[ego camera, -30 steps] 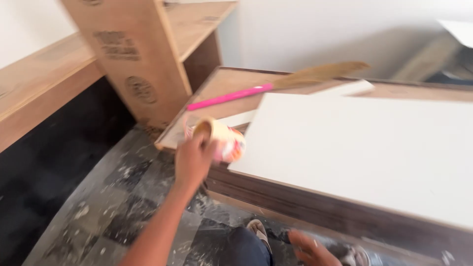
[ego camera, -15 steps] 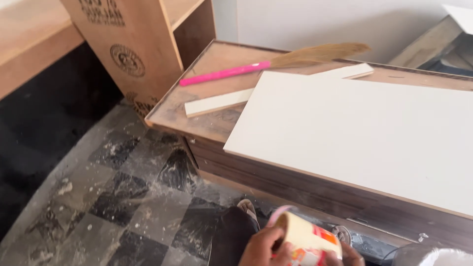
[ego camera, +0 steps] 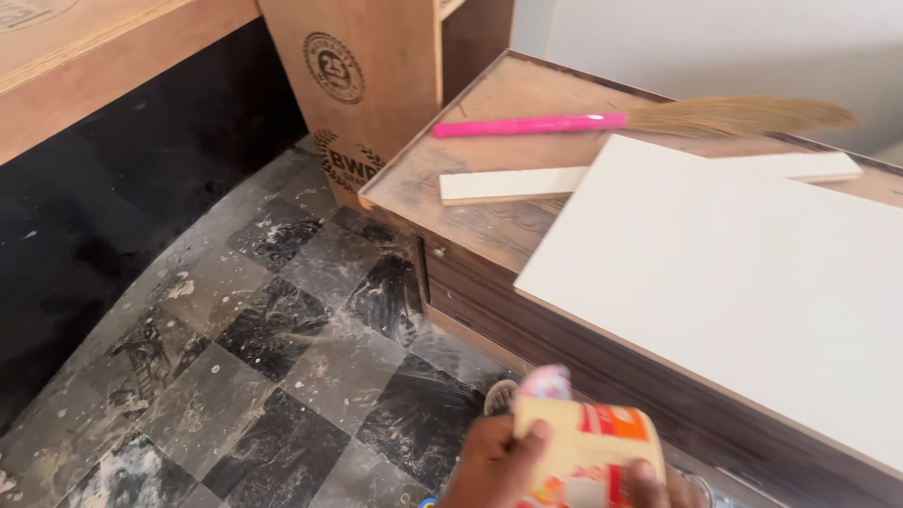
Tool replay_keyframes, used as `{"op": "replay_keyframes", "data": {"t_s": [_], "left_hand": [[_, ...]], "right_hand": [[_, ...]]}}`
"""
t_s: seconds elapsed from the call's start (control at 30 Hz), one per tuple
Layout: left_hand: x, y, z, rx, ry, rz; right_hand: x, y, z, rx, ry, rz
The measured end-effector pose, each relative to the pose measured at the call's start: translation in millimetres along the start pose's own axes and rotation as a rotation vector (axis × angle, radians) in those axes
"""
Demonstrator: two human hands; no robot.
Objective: Applying masking tape to the edges of a white furniture panel after applying adhesive.
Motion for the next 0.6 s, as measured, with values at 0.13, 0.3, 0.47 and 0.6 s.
{"op": "replay_keyframes", "data": {"t_s": [0.13, 0.3, 0.47, 0.6], "left_hand": [[30, -56, -25, 0.228, 0.113, -0.018], [13, -205, -50, 0.138, 0.397, -0.864], [-27, -331, -87, 0.609, 0.234, -0.551], [-80, -325, -77, 0.507, 0.194, -0.341]], "right_hand": [[-41, 63, 145, 0.014, 0.424, 0.402], [-25, 109, 174, 0.171, 0.880, 0.749], [6, 89, 321, 0.164, 0.808, 0.202], [89, 165, 357, -0.140, 0.311, -0.186]]}}
Point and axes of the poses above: each hand's wrist, its own z-axis towards the middle knuckle, its own y-axis out of the palm, x = y × z, the point moved 1 cm from there along z, towards the middle knuckle, and after that the axes turned 11 degrees about -y, right-handed, at the moved point
